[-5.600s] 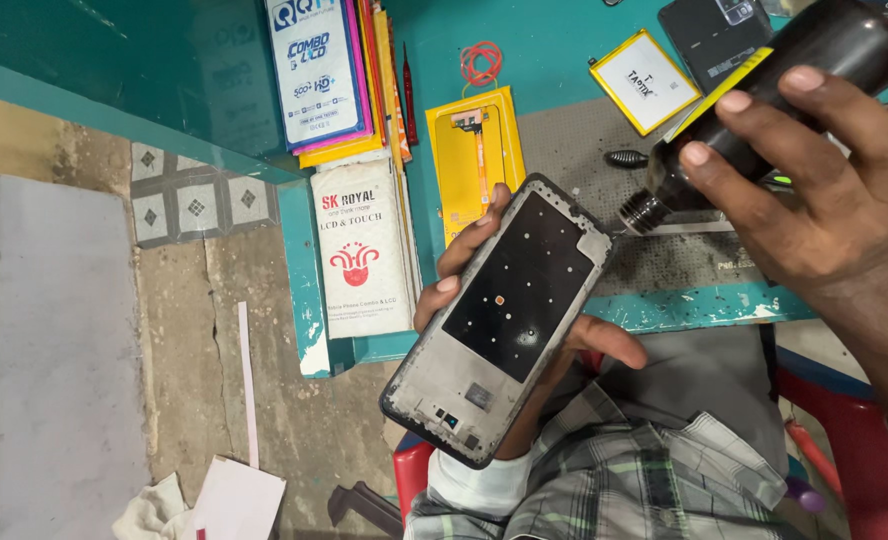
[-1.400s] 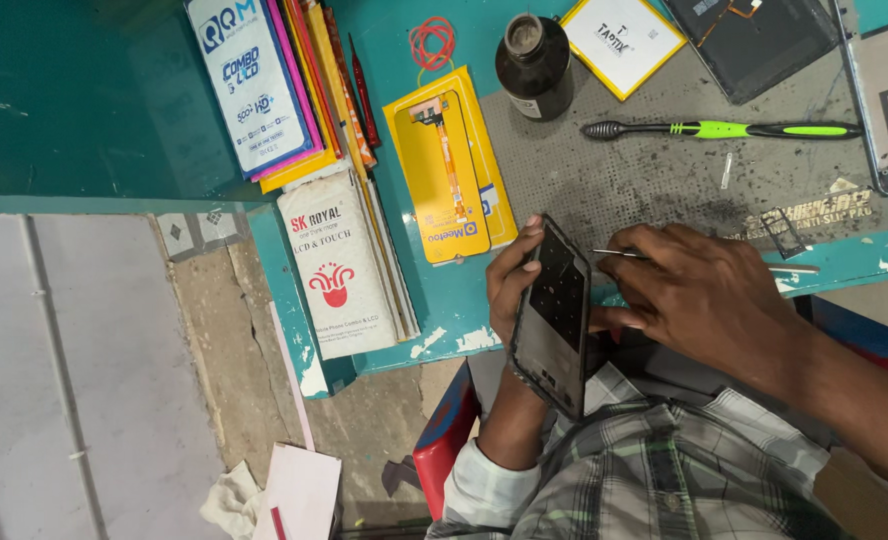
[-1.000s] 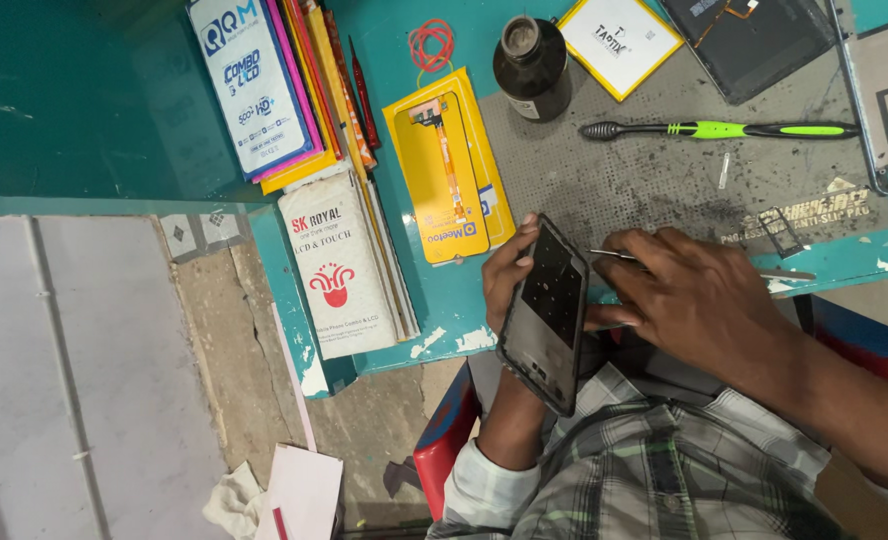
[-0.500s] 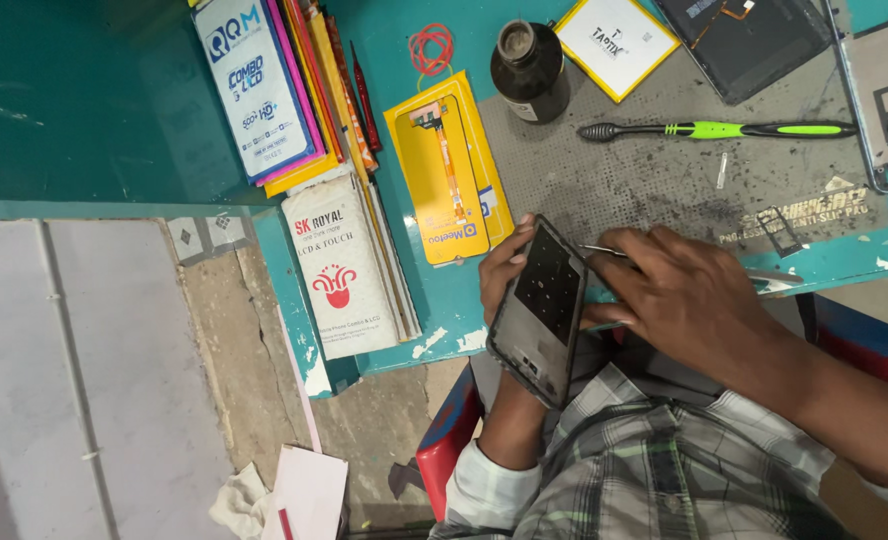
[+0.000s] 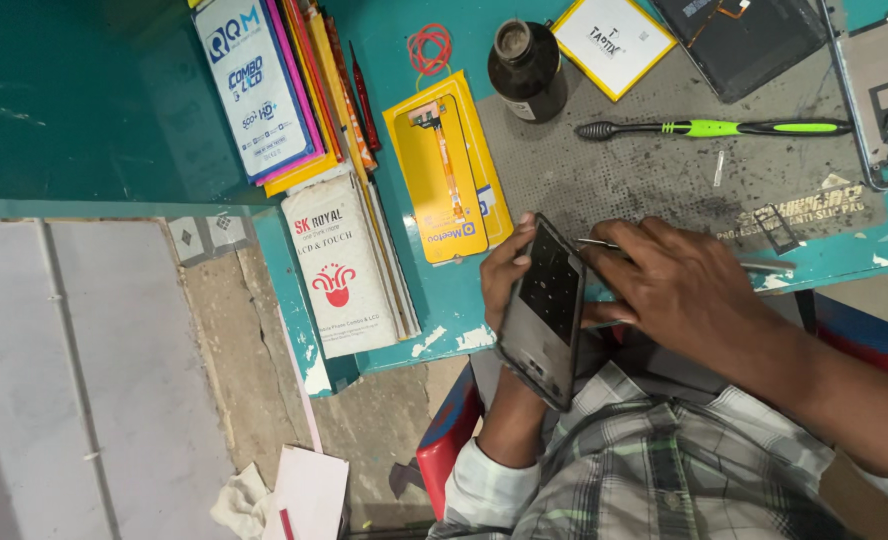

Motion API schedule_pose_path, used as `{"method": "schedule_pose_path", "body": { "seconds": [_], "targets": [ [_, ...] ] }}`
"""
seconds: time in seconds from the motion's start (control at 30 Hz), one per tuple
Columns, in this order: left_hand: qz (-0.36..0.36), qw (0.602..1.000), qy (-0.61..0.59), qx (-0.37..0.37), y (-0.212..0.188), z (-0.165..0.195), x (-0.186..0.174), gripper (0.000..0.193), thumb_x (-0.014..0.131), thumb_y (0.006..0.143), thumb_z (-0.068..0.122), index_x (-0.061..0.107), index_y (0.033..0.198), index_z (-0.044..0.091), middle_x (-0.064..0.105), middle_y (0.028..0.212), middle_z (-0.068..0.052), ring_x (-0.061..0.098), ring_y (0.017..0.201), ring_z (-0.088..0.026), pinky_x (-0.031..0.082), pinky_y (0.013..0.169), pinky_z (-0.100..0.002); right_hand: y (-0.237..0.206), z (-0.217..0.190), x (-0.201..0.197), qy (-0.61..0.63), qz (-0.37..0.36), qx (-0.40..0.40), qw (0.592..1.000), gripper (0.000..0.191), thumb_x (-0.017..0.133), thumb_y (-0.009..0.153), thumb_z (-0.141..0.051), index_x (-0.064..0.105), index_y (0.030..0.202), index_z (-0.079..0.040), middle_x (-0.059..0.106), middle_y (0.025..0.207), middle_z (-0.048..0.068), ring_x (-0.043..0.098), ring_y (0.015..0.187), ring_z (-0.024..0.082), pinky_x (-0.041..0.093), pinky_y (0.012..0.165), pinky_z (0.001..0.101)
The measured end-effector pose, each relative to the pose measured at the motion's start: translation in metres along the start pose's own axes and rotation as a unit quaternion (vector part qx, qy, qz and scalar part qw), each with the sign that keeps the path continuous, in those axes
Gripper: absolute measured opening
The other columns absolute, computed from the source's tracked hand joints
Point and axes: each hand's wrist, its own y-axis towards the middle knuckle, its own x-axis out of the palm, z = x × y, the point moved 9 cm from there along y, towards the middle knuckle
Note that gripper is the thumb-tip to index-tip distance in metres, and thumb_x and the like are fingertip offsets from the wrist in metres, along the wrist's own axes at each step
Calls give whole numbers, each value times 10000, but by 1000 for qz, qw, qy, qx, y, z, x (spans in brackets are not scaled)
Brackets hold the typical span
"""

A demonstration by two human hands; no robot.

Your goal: The person works on a disassembled smartphone at a repair bench, prying at the phone frame with a small tool, wiping the frame and screen area with a cloth, cutting and applying adhesive tape to the frame, and peeling the protective liner from a replacement display panel with an attached flex cable.

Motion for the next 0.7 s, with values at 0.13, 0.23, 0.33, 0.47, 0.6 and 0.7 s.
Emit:
{"method": "schedule_pose_path", "body": {
  "seconds": [0.13, 0.23, 0.33, 0.47, 0.6, 0.7],
  "targets": [
    [-5, 1000, -20, 13, 3, 17, 3, 501, 814, 920, 105, 469, 1282, 91, 545, 1401, -197, 567, 1423, -381, 482, 1207, -486, -1, 5, 4, 13, -64, 14, 998, 490, 809, 693, -355, 738, 1092, -79, 649, 1187, 55, 690, 973, 243, 616, 671, 386],
    [-18, 999, -10, 29, 6, 26, 6, 455, 764, 950, 74, 465, 1292, 103, 532, 1398, -190, 564, 1432, -389, 490, 1222, -512, -2, 6, 4, 18, -94, 26, 995, 446, 805, 702, -304, 743, 1093, -98, 640, 1231, 47, 691, 1005, 237, 616, 688, 396],
    [-24, 999, -8, 36, 8, 31, 5, 483, 790, 944, 102, 459, 1296, 108, 520, 1391, -197, 548, 1423, -398, 485, 1225, -535, -3, 5, -2, 34, -72, 15, 997, 442, 804, 724, -320, 741, 1092, -84, 634, 1196, 58, 692, 1024, 243, 615, 708, 407],
    [-31, 999, -14, 30, 7, 31, 5, 473, 772, 957, 120, 456, 1309, 122, 519, 1403, -195, 544, 1437, -404, 487, 1203, -524, -8, 7, 7, 46, -104, 18, 993, 472, 821, 672, -299, 750, 1093, -97, 640, 1251, 50, 688, 1057, 255, 605, 683, 422],
    [-26, 999, -12, 29, 8, 29, 5, 480, 778, 968, 143, 444, 1313, 132, 518, 1401, -193, 546, 1447, -399, 484, 1216, -525, -14, 9, 19, 28, -128, 1, 991, 503, 812, 675, -292, 747, 1142, -114, 646, 1252, 66, 700, 1029, 250, 617, 676, 377],
    [-16, 1000, -3, 24, 11, 29, 6, 592, 844, 900, 148, 440, 1332, 139, 526, 1411, -187, 560, 1448, -395, 499, 1208, -515, -18, 22, 25, 23, -157, 22, 987, 358, 738, 805, -233, 743, 1145, -119, 670, 1231, 37, 728, 935, 202, 621, 644, 314]
  ]
}}
